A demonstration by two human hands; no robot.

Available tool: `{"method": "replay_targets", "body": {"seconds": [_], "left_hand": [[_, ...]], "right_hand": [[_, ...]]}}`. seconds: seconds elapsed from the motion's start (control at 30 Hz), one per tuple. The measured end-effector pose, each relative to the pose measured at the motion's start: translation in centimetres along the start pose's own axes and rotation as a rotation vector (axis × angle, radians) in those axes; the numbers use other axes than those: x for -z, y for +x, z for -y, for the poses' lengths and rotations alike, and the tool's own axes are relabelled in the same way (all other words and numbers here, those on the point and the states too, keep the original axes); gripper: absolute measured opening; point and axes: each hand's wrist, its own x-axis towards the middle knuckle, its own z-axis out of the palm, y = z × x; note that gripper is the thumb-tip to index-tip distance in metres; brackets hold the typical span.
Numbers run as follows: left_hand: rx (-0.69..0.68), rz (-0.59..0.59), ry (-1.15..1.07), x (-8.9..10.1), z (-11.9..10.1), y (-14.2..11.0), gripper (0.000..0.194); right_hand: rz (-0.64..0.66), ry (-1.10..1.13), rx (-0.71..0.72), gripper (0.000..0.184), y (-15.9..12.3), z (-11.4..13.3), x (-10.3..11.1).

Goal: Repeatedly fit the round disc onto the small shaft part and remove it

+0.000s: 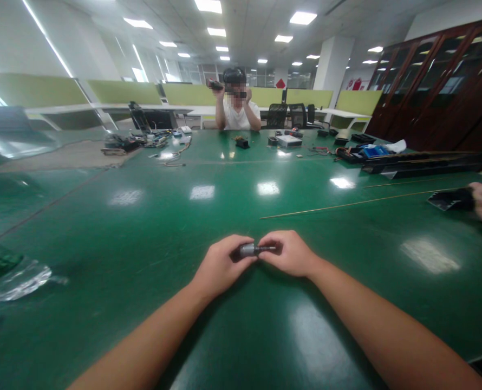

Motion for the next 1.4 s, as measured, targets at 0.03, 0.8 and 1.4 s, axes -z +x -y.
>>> {"method": "replay_targets", "body": {"seconds": [0.03, 0.8, 1.4], "left_hand": [[-0.005, -0.003, 0.001, 0.01, -0.01, -0.02, 0.024], [-0.013, -0.041, 0.039, 0.08, 0.05, 0.15, 0.024], [0.006, -0.077, 0.062, 0.28, 0.10, 0.22, 0.026]], "right_hand": [[-0.002, 0.003, -0.001, 0.013, -0.01, -0.03, -0.03], [-0.019, -0.015, -0.054, 0.010, -0.05, -0.29, -0.02], [-0.047, -0.004, -0.095, 0.010, 0.10, -0.37, 0.20]]}}
